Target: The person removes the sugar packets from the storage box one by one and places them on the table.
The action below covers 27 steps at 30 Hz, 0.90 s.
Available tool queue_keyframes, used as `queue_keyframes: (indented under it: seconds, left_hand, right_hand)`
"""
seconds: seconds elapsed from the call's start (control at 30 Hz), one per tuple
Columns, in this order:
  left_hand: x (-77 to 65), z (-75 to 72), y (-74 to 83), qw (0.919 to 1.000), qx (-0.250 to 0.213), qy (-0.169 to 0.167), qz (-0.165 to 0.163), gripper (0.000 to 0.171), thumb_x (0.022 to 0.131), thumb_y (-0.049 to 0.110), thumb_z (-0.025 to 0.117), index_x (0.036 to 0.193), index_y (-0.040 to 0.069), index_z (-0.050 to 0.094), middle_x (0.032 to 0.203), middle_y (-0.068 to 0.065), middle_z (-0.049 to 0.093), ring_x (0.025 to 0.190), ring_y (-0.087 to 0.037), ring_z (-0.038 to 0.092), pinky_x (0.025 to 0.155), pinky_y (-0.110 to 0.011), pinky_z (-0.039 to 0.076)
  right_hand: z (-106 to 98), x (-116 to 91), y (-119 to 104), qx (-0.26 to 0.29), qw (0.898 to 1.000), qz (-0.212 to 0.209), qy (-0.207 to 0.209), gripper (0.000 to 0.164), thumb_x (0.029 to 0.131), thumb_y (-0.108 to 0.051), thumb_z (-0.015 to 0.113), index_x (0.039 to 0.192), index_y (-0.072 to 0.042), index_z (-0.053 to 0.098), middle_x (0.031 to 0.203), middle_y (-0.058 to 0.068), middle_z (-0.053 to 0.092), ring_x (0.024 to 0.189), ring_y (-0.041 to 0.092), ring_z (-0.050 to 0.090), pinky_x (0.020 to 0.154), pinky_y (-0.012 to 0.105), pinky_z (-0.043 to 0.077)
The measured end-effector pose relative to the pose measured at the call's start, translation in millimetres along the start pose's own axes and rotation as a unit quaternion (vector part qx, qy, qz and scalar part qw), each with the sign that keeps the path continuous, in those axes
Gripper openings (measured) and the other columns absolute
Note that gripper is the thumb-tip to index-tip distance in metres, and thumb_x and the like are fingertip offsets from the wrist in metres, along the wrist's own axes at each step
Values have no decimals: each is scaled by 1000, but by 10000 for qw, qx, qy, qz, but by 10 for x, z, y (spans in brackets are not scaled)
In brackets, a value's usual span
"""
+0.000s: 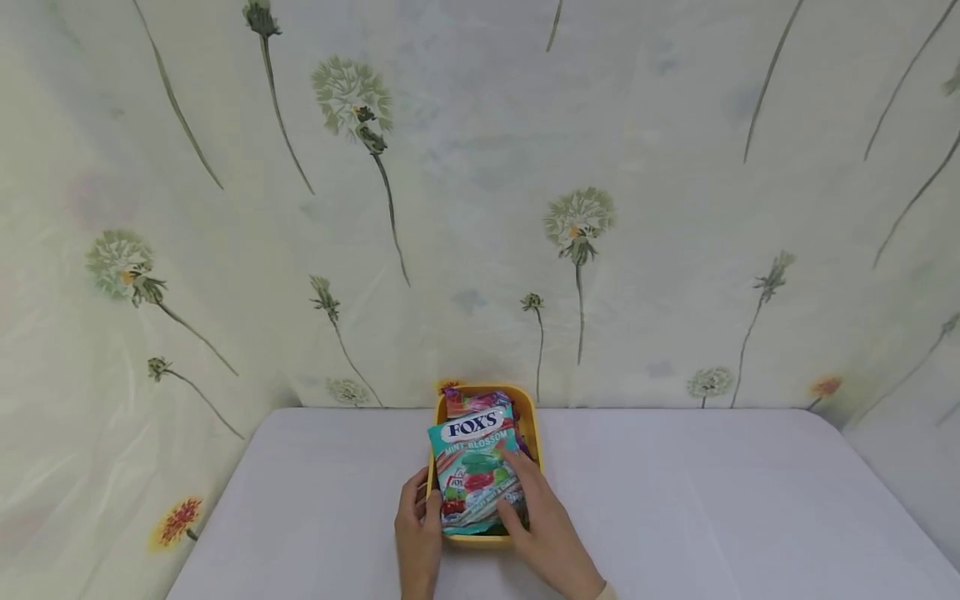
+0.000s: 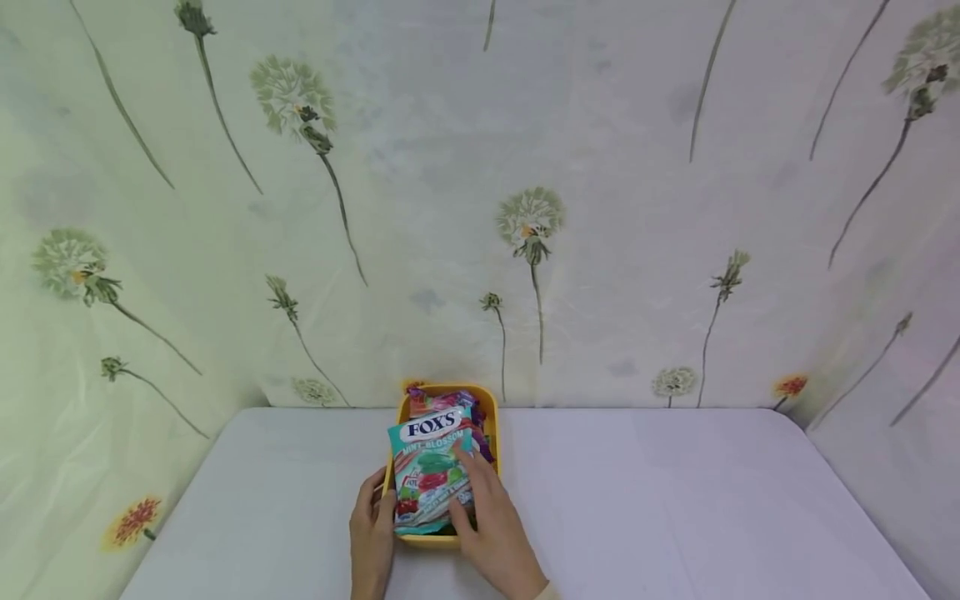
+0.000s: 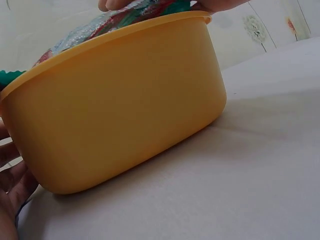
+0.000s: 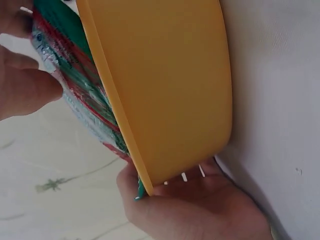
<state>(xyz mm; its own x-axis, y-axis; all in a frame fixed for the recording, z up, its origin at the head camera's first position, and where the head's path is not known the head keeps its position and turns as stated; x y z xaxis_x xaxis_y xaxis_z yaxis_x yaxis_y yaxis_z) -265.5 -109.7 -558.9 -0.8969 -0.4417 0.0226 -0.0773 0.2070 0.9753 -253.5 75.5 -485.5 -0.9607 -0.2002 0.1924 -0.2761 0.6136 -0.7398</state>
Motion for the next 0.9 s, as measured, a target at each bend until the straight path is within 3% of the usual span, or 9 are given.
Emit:
queue_keyframes:
  seconds: [0.1,0.27,0.47,0.53,0.63,0.9]
  left_hand:
    - [9,-7,-7,10000,22,17,4,36,92,15,53,128,16,53,128,-5,58,110,-20,58,91,-40,49]
    - [10,-13,-5,9999,136,31,42,37,92,16,53,129,15,53,126,-5,59,104,-19,60,85,-37,52]
    - [15,-19,-4,9998,164,76,83,37,92,16,54,129,15,53,126,-4,59,102,-18,60,85,-36,52]
    - [16,-20,-6,9998,169,76,85,37,92,16,53,128,15,54,126,-4,59,102,-18,60,84,-36,52]
    - [16,-14,-10,9999,160,37,26,37,92,17,53,129,16,53,126,-5,59,102,-18,60,84,-35,52]
    - [6,-6,-29,9999,62,-13,-90,37,93,17,53,129,16,52,125,-6,59,104,-19,59,87,-37,52]
  right_hand:
    - [-11,10,-18,283,9996,-84,-12,59,92,-31,57,145,-34,30,152,-2,33,139,27,35,104,53,36]
    - [-32,25,-40,763,9967,-266,42,55,92,-28,59,141,-35,37,151,-4,35,139,27,35,105,53,35]
    - [-34,23,-46,594,9969,-512,36,53,90,-25,62,138,-34,42,151,-4,35,138,27,37,103,51,39]
    - [-21,23,-37,538,9972,-522,-34,53,89,-23,63,137,-34,42,152,-4,33,137,28,39,96,43,47]
    - [-17,28,-11,577,9971,-501,-16,54,88,-20,64,136,-35,44,153,-5,32,137,27,38,95,41,48]
    - [-12,36,105,1778,9840,-66,95,42,89,-22,62,128,-35,52,151,-6,34,135,34,40,74,26,55]
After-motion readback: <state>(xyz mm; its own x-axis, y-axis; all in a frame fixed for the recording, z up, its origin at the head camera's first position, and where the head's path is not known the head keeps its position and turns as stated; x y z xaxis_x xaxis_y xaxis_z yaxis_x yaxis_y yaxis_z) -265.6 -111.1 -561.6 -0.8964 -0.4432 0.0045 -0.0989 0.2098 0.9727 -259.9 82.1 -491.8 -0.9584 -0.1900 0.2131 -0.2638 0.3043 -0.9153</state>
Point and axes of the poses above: each hand's wrist, its own x-axis towards the middle knuckle, its own z-axis out of the palm, y = z × x, the point moved 7 cm from there along x, towards the middle knuckle
